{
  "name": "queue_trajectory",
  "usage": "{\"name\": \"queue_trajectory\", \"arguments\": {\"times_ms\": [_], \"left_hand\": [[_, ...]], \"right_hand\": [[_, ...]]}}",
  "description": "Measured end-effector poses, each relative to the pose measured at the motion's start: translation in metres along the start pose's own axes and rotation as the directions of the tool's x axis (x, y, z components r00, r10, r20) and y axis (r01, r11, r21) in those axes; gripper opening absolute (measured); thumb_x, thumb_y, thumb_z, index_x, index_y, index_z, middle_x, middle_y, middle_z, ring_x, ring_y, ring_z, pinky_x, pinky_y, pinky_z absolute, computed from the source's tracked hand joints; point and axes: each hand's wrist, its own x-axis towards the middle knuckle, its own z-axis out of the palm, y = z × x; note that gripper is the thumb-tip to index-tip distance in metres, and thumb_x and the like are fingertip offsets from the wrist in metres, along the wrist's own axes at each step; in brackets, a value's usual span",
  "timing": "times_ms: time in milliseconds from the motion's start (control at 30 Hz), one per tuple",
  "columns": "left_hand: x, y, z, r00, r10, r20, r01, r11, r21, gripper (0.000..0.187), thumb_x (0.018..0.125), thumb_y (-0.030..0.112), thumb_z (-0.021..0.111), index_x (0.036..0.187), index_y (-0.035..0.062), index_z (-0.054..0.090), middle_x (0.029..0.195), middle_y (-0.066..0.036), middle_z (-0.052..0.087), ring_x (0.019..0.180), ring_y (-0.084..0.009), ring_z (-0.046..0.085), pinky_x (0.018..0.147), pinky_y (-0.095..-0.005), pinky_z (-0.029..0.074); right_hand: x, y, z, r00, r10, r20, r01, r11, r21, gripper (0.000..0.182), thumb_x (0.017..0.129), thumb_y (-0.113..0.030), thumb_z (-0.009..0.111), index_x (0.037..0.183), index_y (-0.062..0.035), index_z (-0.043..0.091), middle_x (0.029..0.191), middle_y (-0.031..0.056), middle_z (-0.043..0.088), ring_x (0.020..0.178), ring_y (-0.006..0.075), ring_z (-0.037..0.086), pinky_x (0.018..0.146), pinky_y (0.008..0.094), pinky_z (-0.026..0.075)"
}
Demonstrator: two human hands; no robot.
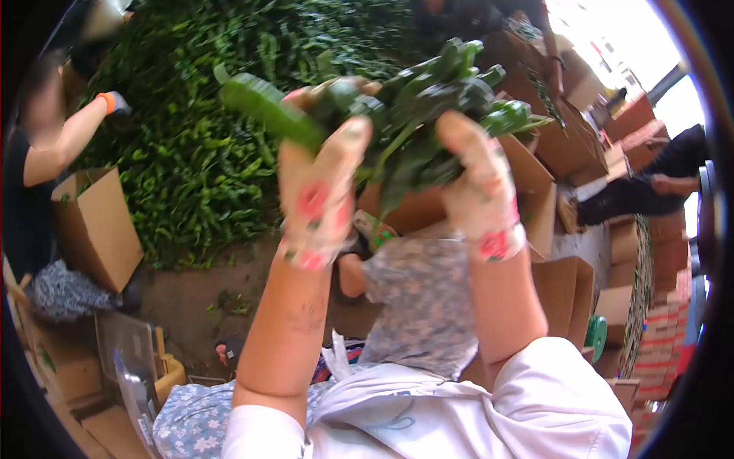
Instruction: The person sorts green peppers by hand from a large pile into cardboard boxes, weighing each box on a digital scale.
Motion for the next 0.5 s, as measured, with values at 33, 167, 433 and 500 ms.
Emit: {"name": "queue_trajectory", "arguments": {"times_ms": [33, 167, 433, 500], "left_hand": [[0.006, -0.017, 0.018, 0.996, -0.066, 0.068, 0.065, 0.998, 0.016, 0.035, 0.08, 0.011, 0.065, 0.11, 0.0025, 0.048, 0.098, -0.004, 0.058, 0.088, -0.0095, 0.053, 0.081, -0.0244, 0.042], [0.023, -0.075, 0.07, 0.918, -0.269, 0.291, 0.217, 0.956, 0.2, 0.029, 0.084, 0.017, 0.065, 0.106, 0.0041, 0.053, 0.095, -0.002, 0.059, 0.086, -0.0104, 0.056, 0.073, -0.0275, 0.047], [0.036, -0.118, 0.105, 0.712, -0.468, 0.524, 0.136, 0.823, 0.551, 0.022, 0.088, 0.015, 0.06, 0.108, 0.0073, 0.061, 0.103, -0.002, 0.063, 0.092, -0.0147, 0.061, 0.08, -0.0325, 0.05], [0.029, -0.095, 0.129, 0.674, -0.489, 0.554, 0.366, 0.872, 0.325, 0.014, 0.092, 0.018, 0.056, 0.1, 0.0075, 0.061, 0.1, -0.002, 0.065, 0.094, -0.0151, 0.062, 0.081, -0.0314, 0.052]], "right_hand": [[-0.001, -0.021, -0.026, 0.998, -0.041, 0.048, 0.034, 0.991, 0.127, 0.033, 0.095, -0.018, 0.05, 0.114, 0.0078, 0.057, 0.107, 0.0147, 0.065, 0.1, 0.0185, 0.064, 0.089, 0.033, 0.051], [-0.014, -0.053, -0.119, 0.99, -0.135, 0.032, 0.136, 0.897, -0.421, 0.035, 0.096, -0.024, 0.044, 0.117, 0.001, 0.057, 0.11, 0.0128, 0.065, 0.099, 0.0183, 0.064, 0.086, 0.035, 0.052], [-0.021, -0.012, -0.25, 0.981, 0.093, 0.173, -0.148, 0.927, 0.344, 0.037, 0.1, -0.019, 0.035, 0.128, 0.0013, 0.047, 0.111, 0.0114, 0.062, 0.07, 0.01, 0.063, 0.058, 0.0174, 0.052], [-0.016, -0.064, -0.2, 0.964, -0.243, 0.108, 0.265, 0.918, -0.295, 0.032, 0.092, -0.011, 0.048, 0.118, 0.0056, 0.056, 0.116, 0.0138, 0.06, 0.11, 0.0193, 0.057, 0.099, 0.0302, 0.04]]}}
